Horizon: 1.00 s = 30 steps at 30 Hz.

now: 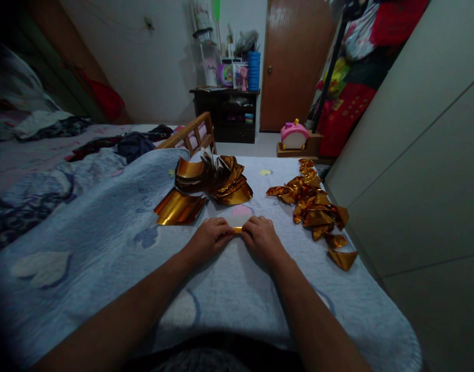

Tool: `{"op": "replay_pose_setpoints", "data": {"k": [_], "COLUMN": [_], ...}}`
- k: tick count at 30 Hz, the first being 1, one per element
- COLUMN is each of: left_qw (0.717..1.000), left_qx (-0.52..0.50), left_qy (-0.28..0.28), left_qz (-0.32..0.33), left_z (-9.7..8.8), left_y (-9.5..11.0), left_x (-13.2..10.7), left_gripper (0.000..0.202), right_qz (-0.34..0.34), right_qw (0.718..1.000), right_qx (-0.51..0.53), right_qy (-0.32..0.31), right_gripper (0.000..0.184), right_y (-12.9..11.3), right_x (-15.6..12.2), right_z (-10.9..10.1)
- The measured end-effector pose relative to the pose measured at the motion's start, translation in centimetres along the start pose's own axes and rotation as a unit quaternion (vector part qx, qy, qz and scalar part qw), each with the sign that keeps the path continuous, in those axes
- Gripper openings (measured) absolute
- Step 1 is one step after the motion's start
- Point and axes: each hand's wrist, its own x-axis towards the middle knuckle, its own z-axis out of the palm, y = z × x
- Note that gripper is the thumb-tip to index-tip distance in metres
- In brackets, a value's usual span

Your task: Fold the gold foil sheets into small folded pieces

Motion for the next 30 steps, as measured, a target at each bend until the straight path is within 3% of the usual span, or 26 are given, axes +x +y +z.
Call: {"op": "replay_pose_setpoints", "data": {"k": [9,15,21,30], "left_qw": [0.998,0.985,0.985,0.975], "left_qx": [0.019,0.021,-0.058,-0.114], "left_qy": [0.055,0.152,0.151,0.183], "left_qz": [0.025,0.074,0.056,0.046], "left_z": [-0.2,-0.3,-0.8,-0.9], "left_y": [-0.4,-1.5,-1.3,-1.2], "left_x": [0.0,-0.2,-0.3,-0.2], "left_gripper": [0.018,0.020,0.017,0.030], "right_qz": [-0.019,-0.048,-0.049,-0.034], "right_qw": [0.999,0.994,0.986,0.977], "right_qx": [-0.008,-0.008,0.041,0.063], "right_qy": [0.042,0.100,0.152,0.199], "right_gripper": [0.015,0.014,0.015,0.017], "right_y": [0.5,1.4,1.7,0.9], "right_x": [0.2,0.1,-0.1,-0.2], "right_z": [0.6,0.8,0.6,-0.5]}}
